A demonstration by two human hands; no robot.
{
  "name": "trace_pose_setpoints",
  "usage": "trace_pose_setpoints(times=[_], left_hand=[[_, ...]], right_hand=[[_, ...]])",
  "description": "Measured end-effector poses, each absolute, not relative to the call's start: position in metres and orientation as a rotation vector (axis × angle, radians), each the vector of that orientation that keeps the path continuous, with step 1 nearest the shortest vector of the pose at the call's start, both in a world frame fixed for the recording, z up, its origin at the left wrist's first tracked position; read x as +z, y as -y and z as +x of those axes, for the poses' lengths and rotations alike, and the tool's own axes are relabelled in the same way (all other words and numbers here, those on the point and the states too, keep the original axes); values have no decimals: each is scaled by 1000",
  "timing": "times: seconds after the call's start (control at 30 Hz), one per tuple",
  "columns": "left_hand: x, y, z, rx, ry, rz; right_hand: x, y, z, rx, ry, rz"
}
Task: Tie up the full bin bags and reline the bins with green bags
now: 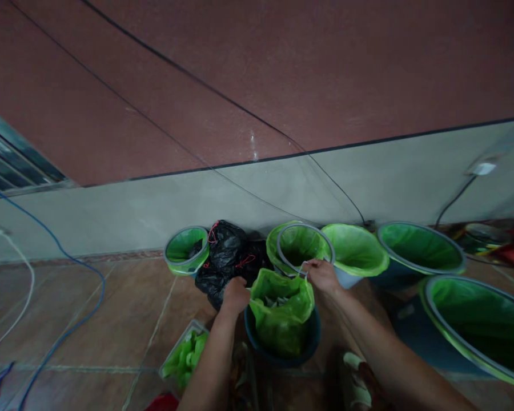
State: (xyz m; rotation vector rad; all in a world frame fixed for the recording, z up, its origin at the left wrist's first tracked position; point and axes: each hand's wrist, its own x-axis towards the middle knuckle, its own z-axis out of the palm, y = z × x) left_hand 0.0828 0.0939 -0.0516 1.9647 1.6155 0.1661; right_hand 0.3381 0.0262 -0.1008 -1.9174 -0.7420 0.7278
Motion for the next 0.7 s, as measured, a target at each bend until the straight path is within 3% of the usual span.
trace_pose_setpoints(times=[0.3,0.7], left_hand=[[-17,-75,115,819,-1279,1668],[-15,-67,130,785,-1247,1651]], right_hand=[[-37,-19,299,883,873,-1573],[-28,1,277,798,1262,-1697]])
